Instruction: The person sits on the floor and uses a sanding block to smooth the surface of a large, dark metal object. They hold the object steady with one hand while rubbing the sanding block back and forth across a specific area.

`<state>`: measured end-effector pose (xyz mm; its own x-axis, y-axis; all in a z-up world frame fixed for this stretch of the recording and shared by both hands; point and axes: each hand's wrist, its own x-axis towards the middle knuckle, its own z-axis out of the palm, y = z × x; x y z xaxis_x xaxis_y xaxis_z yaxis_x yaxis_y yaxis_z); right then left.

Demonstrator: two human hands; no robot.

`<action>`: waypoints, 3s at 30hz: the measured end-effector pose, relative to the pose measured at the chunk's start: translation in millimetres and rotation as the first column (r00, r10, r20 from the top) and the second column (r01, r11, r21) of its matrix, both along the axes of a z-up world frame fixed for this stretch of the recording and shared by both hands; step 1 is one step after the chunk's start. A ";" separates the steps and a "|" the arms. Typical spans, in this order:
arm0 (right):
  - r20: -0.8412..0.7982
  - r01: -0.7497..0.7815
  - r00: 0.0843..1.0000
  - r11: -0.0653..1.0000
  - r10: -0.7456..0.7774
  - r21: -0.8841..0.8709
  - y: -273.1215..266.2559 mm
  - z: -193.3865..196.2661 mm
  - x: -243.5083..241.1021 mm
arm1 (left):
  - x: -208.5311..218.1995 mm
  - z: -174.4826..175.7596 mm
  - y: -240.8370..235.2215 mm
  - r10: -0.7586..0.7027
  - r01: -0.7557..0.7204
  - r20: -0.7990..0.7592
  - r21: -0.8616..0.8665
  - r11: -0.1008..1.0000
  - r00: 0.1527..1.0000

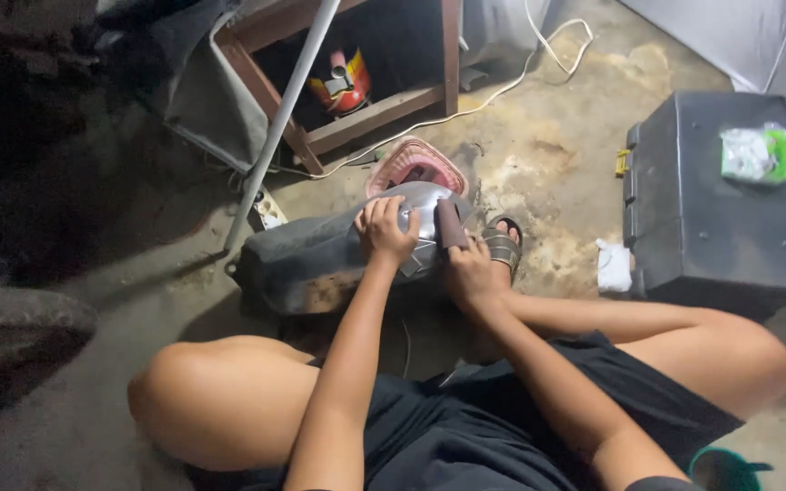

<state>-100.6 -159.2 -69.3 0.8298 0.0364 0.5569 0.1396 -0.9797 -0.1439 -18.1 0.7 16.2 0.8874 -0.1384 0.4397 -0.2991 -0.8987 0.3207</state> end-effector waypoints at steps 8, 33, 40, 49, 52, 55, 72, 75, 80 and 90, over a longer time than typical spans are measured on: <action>0.053 0.107 0.992 0.987 -0.114 0.120 9.7 8.1 8.9 | 3.3 -2.2 -4.4 -0.014 0.014 0.074 0.002 1.000 0.997; 0.088 0.060 0.995 0.997 -0.055 -0.047 -8.0 26.1 14.0 | -0.5 0.0 -7.7 0.041 -0.041 0.018 0.000 0.999 0.999; 0.073 0.003 0.997 1.000 -0.001 -0.024 0.2 33.3 -4.6 | -4.2 7.4 -5.9 0.036 -0.036 -0.042 -0.012 0.999 0.998; 0.118 0.014 0.993 0.999 -0.009 -0.036 5.7 57.6 -22.1 | -4.9 10.6 -6.3 0.026 -0.027 -0.052 -0.022 0.999 0.998; 0.142 0.041 0.989 0.999 -0.042 0.006 -7.4 26.7 19.8 | 0.0 0.9 -4.5 0.018 -0.018 -0.028 -0.023 1.000 0.999; 0.109 0.046 0.993 0.999 -0.043 -0.021 -4.2 26.1 8.5 | -6.8 11.8 -7.7 0.016 -0.016 -0.026 -0.032 0.999 1.000; 0.000 -0.038 0.999 0.999 0.038 -0.019 -17.7 20.2 9.8 | -3.2 9.6 -5.7 0.007 -0.009 -0.033 -0.051 0.999 0.999; -0.001 -0.067 0.998 0.998 0.067 0.009 -19.6 14.8 12.7 | -7.2 9.2 -6.1 0.010 -0.013 -0.052 -0.051 0.999 0.999; -0.072 -0.084 0.994 0.995 0.081 -0.043 -13.7 22.0 -18.2 | -14.3 18.4 -6.0 0.004 -0.010 -0.086 -0.072 0.997 0.996; -0.199 0.205 0.977 -0.081 0.082 0.975 -126.1 14.2 43.6 | -7.9 7.7 -2.9 -0.012 0.009 -0.044 -0.065 0.998 0.999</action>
<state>-56.9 -285.3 -55.0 0.8535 -0.4880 -0.1827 -0.0739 0.2337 -0.9695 -26.0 -2.2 23.9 0.9049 -0.1202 0.4083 -0.2924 -0.8727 0.3911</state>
